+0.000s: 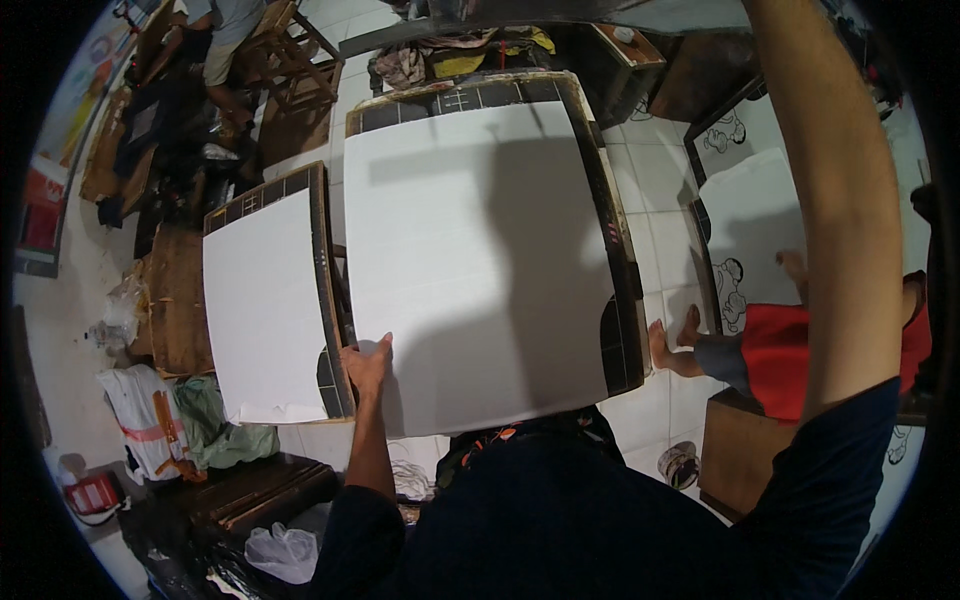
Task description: The person performs screen printing by placing a screen frame over a white sheet, applying dark ink with a squeegee, and pulling the ink across the screen to transfer a design. The person repeats this process on multiple sheets, lifting and repositioning the screen between prints.
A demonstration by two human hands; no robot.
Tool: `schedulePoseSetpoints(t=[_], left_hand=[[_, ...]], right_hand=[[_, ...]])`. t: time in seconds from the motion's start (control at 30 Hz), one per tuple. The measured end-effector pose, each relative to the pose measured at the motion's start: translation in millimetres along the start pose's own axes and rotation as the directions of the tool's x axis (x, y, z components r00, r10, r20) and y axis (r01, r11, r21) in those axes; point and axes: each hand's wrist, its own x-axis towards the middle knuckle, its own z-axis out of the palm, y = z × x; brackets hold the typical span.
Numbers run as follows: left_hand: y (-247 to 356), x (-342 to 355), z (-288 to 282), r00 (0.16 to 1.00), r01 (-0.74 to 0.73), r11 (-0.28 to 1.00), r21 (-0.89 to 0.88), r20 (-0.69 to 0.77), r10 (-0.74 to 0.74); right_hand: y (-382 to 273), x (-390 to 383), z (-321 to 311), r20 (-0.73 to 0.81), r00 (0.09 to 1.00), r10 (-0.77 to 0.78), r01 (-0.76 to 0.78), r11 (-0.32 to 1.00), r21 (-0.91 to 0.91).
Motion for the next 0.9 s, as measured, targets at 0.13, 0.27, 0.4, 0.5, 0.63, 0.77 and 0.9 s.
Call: schedulePoseSetpoints(t=[0.13, 0.27, 0.4, 0.5, 0.63, 0.77, 0.9], left_hand=[[28, 0, 0, 0.993, 0.115, 0.984, 0.138, 0.003, -0.117], [165, -37, -8, 0.932, -0.338, 0.875, -0.346, 0.002, 0.361], [316, -113, -18, 0.680, 0.088, 0.021, -0.996, 0.075, 0.729], [339, -155, -5, 0.798, 0.553, -0.166, -0.816, 0.463, 0.386], [269, -146, 48, 0.547, 0.823, -0.158, -0.545, 0.836, -0.034], [191, -135, 103, 0.561, 0.824, 0.134, -0.551, 0.827, -0.046], [154, -135, 124, 0.851, -0.517, 0.846, -0.134, 0.029, 0.525]], right_hand=[[-13, -42, 1, 0.009, 0.999, 0.042, -0.042, 0.998, -0.048], [-16, -123, 8, 0.062, 0.992, 0.110, -0.107, 0.993, -0.058], [-10, -238, 57, -0.186, 0.969, -0.163, 0.119, 0.966, -0.230], [-3, -342, 104, -0.170, 0.955, -0.242, 0.225, 0.968, -0.113], [-4, -454, 173, 0.324, 0.946, 0.010, 0.021, 0.995, -0.092], [14, -481, 222, 0.379, 0.924, -0.047, 0.058, 0.998, -0.018], [27, -466, 243, 0.494, 0.869, -0.034, 0.057, 0.998, -0.031]])
